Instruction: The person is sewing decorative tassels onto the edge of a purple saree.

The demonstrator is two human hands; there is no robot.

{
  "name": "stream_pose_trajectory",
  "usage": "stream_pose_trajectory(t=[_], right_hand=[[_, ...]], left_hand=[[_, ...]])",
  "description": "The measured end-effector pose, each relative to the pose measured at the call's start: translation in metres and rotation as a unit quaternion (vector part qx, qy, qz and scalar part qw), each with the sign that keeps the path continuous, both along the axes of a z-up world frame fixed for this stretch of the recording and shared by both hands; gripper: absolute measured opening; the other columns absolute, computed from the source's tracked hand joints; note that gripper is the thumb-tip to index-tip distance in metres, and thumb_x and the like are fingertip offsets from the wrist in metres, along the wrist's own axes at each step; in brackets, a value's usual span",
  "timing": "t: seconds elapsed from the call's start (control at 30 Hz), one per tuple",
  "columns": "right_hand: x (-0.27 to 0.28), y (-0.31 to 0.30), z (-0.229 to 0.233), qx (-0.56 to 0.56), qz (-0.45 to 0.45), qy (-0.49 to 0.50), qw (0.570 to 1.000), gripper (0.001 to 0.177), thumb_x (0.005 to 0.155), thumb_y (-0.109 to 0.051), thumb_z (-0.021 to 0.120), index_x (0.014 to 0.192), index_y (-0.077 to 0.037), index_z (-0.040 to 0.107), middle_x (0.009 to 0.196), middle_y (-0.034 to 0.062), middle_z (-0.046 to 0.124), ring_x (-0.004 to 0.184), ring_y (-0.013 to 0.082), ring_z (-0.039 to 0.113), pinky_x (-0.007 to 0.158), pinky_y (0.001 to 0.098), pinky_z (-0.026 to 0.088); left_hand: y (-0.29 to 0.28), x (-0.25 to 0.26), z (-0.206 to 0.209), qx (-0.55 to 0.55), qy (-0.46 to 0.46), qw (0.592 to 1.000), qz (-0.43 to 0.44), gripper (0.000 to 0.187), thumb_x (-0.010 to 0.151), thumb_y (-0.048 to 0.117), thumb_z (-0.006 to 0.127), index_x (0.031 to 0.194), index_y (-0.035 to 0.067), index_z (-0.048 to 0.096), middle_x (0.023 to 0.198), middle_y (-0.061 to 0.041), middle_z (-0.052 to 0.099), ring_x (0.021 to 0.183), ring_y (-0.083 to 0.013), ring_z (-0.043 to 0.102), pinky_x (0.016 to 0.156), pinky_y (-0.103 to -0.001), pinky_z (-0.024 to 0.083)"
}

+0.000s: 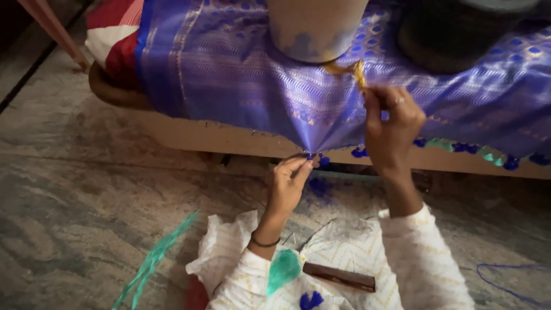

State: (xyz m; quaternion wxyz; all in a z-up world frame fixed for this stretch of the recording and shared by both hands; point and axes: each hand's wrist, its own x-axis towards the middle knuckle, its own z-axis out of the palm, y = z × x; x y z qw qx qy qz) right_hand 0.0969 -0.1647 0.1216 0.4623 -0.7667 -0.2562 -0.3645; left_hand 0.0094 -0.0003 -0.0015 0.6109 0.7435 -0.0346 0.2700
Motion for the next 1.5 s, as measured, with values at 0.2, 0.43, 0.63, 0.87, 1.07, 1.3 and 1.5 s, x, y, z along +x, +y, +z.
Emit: stream_pose_trajectory(t=[0.2,0.43,0.63,0.87,1.07,1.3,1.5], right_hand=[[0.004,-0.013,-0.017,-0.008,-0.061,-0.009,0.998,0.004,0.102,0.005,0.072,0.104,0.002,0.073,0.094,0.0105,0.072,0.080,0.0161,0.073,0.069,0.0266,0.058],[0.012,-0.009,0.008,-0.071,-0.015,-0.014,0.997,0.006,0.100,0.003,0.075,0.105,-0.001,0.075,0.097,0.0088,0.073,0.080,0.0157,0.069,0.070,0.0288,0.055],[0.006,-0.016,0.001,-0.055,-0.044,-0.015,0.997,0.005,0.100,0.002,0.078,0.104,0.000,0.076,0.095,0.0102,0.074,0.077,0.0157,0.070,0.070,0.0282,0.054],[0.012,-0.020,-0.008,0.035,0.016,0.042,0.998,0.014,0.102,0.000,0.076,0.115,-0.005,0.079,0.099,0.0096,0.078,0.087,0.0150,0.077,0.075,0.0254,0.060],[0.011,-0.021,-0.009,0.041,-0.033,-0.020,0.998,0.004,0.101,0.000,0.079,0.105,-0.001,0.080,0.095,0.0104,0.078,0.081,0.0136,0.073,0.072,0.0242,0.056],[0.017,-0.033,-0.026,0.244,0.224,0.044,0.943,0.005,0.114,0.003,0.061,0.113,-0.001,0.063,0.115,0.0114,0.073,0.097,0.0157,0.068,0.081,0.0287,0.056],[-0.030,-0.048,-0.023,0.082,-0.068,0.137,0.985,0.009,0.110,-0.003,0.055,0.108,-0.001,0.063,0.083,0.0065,0.070,0.075,0.0141,0.072,0.069,0.0284,0.060]], left_hand=[[0.004,-0.003,0.011,-0.018,0.030,0.999,-0.017,0.015,0.094,0.013,0.068,0.093,0.001,0.078,0.094,-0.010,0.079,0.090,-0.0189,0.074,0.084,-0.031,0.055],[0.005,-0.003,0.008,-0.008,0.045,0.999,-0.008,0.016,0.093,0.014,0.069,0.095,0.002,0.079,0.096,-0.010,0.079,0.093,-0.0193,0.073,0.085,-0.031,0.054],[0.006,0.001,0.006,-0.020,0.024,0.999,-0.014,0.015,0.093,0.013,0.069,0.094,0.001,0.078,0.098,-0.010,0.080,0.093,-0.0181,0.074,0.086,-0.031,0.054],[0.006,0.000,0.011,-0.050,0.048,0.997,-0.027,0.016,0.094,0.013,0.068,0.094,0.001,0.078,0.099,-0.010,0.080,0.095,-0.0181,0.073,0.087,-0.031,0.055],[0.006,-0.003,0.014,-0.056,0.072,0.995,-0.038,0.019,0.095,0.014,0.066,0.098,-0.002,0.077,0.096,-0.010,0.080,0.088,-0.0146,0.074,0.082,-0.028,0.055],[0.004,0.000,0.006,-0.073,0.060,0.995,-0.039,0.020,0.096,0.013,0.067,0.098,-0.003,0.077,0.093,-0.011,0.080,0.086,-0.0136,0.072,0.080,-0.027,0.055],[0.008,-0.002,0.014,-0.052,0.054,0.996,-0.038,0.018,0.095,0.013,0.068,0.097,-0.001,0.078,0.093,-0.010,0.081,0.087,-0.0132,0.074,0.081,-0.027,0.055]])
